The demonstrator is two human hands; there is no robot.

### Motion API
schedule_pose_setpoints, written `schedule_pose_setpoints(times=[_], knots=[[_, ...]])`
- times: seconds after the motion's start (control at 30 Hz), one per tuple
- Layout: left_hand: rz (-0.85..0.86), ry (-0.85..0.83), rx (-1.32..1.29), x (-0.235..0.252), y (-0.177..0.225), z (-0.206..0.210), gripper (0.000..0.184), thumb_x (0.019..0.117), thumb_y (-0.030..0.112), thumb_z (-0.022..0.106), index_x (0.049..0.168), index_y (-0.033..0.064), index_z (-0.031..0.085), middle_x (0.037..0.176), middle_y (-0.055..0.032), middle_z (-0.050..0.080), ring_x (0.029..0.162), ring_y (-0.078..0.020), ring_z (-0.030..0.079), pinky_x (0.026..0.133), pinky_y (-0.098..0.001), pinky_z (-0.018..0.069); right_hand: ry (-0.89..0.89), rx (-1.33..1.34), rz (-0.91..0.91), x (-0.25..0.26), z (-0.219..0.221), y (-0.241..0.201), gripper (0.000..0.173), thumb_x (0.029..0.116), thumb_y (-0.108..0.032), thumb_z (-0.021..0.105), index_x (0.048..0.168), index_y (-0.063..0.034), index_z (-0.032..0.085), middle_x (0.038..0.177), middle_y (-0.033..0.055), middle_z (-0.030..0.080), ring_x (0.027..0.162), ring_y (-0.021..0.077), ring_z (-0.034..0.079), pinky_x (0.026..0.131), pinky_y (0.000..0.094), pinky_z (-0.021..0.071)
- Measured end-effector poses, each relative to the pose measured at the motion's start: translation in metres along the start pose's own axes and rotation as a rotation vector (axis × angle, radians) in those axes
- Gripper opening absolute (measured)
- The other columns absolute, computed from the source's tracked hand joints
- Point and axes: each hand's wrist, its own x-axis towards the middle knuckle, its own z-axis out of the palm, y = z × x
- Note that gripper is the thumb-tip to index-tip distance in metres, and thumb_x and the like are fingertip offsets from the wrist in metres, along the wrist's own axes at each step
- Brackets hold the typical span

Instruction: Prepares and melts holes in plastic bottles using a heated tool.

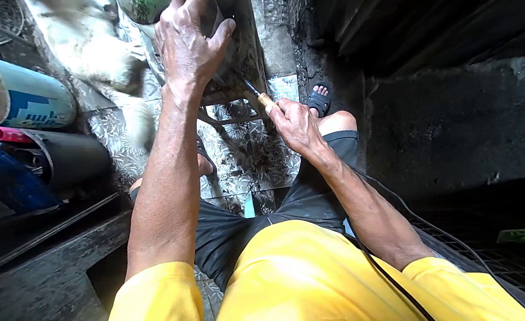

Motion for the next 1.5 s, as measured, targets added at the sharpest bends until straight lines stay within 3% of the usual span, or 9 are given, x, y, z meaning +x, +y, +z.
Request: schedule_pose_setpoints(times=[0.2, 0.37, 0.5, 0.63, 0.77, 0.87, 1.07, 1.23, 1.5], knots=[[-0.046, 0.005, 0.011, -0.001, 0.005, 0.002, 0.056, 0.0936, 0.062, 0.057, 0.132, 0.0230, 0.068, 0.124, -0.0085, 0.071, 0.113, -0.0281, 0.067, 0.095, -0.0553, 0.0508, -0.017, 0.007, -0.003, 0.003, 0.001, 0.002, 0.037, 0.1074, -0.037, 0.044, 0.087, -0.0101, 0.062, 0.069, 0.0046, 0.056, 0.067, 0.0211, 0.060, 0.064, 0.0449, 0.0467], [-0.274, 0.085, 0.106, -0.002, 0.021, 0.008, 0.054, 0.0924, 0.059, 0.057, 0.132, 0.0247, 0.068, 0.120, -0.0093, 0.071, 0.109, -0.0299, 0.069, 0.089, -0.0562, 0.0524, -0.016, -0.038, 0.000, -0.007, -0.010, 0.003, 0.038, 0.1078, -0.040, 0.044, 0.092, -0.0106, 0.064, 0.073, 0.0057, 0.060, 0.070, 0.0231, 0.062, 0.067, 0.0470, 0.0479], [-0.410, -0.007, 0.124, 0.007, 0.029, 0.001, 0.067, 0.0921, 0.063, 0.054, 0.137, 0.0130, 0.062, 0.132, -0.0163, 0.065, 0.117, -0.0363, 0.065, 0.094, -0.0628, 0.0503, -0.008, -0.018, -0.021, -0.023, -0.018, 0.016, 0.039, 0.1074, -0.039, 0.044, 0.089, -0.0099, 0.062, 0.069, 0.0048, 0.055, 0.065, 0.0222, 0.059, 0.063, 0.0460, 0.0470], [-0.259, -0.194, 0.081, 0.010, 0.012, -0.017, 0.106, 0.0703, 0.079, 0.066, 0.146, 0.0063, 0.051, 0.137, -0.0220, 0.061, 0.125, -0.0399, 0.060, 0.100, -0.0655, 0.0474, 0.001, 0.011, -0.039, -0.031, -0.013, 0.024, 0.038, 0.1064, -0.037, 0.047, 0.086, -0.0097, 0.062, 0.067, 0.0043, 0.054, 0.063, 0.0211, 0.057, 0.061, 0.0450, 0.0459], [-0.060, -0.258, 0.049, -0.002, -0.002, -0.029, 0.104, 0.0714, 0.083, 0.064, 0.157, 0.0287, 0.042, 0.142, -0.0179, 0.057, 0.126, -0.0389, 0.059, 0.100, -0.0659, 0.0459, -0.020, 0.016, -0.027, -0.029, -0.008, 0.022, 0.038, 0.1068, -0.038, 0.047, 0.086, -0.0094, 0.061, 0.067, 0.0045, 0.054, 0.063, 0.0219, 0.057, 0.061, 0.0456, 0.0460], [-0.045, -0.178, 0.068, -0.005, -0.003, -0.023, 0.093, 0.0770, 0.086, 0.056, 0.152, 0.0321, 0.050, 0.138, -0.0176, 0.060, 0.118, -0.0392, 0.063, 0.094, -0.0660, 0.0482, -0.018, 0.011, -0.032, -0.025, -0.004, 0.021, 0.039, 0.1070, -0.039, 0.046, 0.084, -0.0102, 0.060, 0.066, 0.0041, 0.053, 0.062, 0.0213, 0.057, 0.061, 0.0453, 0.0450], [0.062, -0.066, 0.014, 0.003, -0.006, -0.008, 0.081, 0.0821, 0.077, 0.061, 0.131, 0.0115, 0.064, 0.135, -0.0160, 0.062, 0.122, -0.0328, 0.062, 0.103, -0.0544, 0.0481, -0.015, 0.005, -0.020, -0.021, -0.002, 0.018, 0.040, 0.1070, -0.040, 0.046, 0.086, -0.0101, 0.063, 0.066, 0.0041, 0.055, 0.063, 0.0215, 0.058, 0.062, 0.0456, 0.0461], [0.060, -0.027, 0.018, 0.010, -0.013, 0.003, 0.072, 0.0856, 0.075, 0.059, 0.122, 0.0138, 0.069, 0.118, -0.0113, 0.071, 0.114, -0.0291, 0.067, 0.099, -0.0540, 0.0504, -0.016, -0.002, -0.015, -0.017, 0.000, 0.016, 0.039, 0.1068, -0.039, 0.047, 0.086, -0.0109, 0.063, 0.066, 0.0031, 0.055, 0.062, 0.0201, 0.057, 0.061, 0.0442, 0.0458], [0.037, -0.023, 0.007, 0.006, -0.008, 0.002, 0.065, 0.0883, 0.072, 0.058, 0.115, 0.0144, 0.072, 0.109, -0.0107, 0.073, 0.104, -0.0288, 0.070, 0.091, -0.0551, 0.0524, -0.005, 0.006, -0.013, -0.011, 0.005, 0.014, 0.039, 0.1070, -0.039, 0.047, 0.085, -0.0108, 0.061, 0.066, 0.0028, 0.054, 0.061, 0.0187, 0.056, 0.060, 0.0428, 0.0452]])
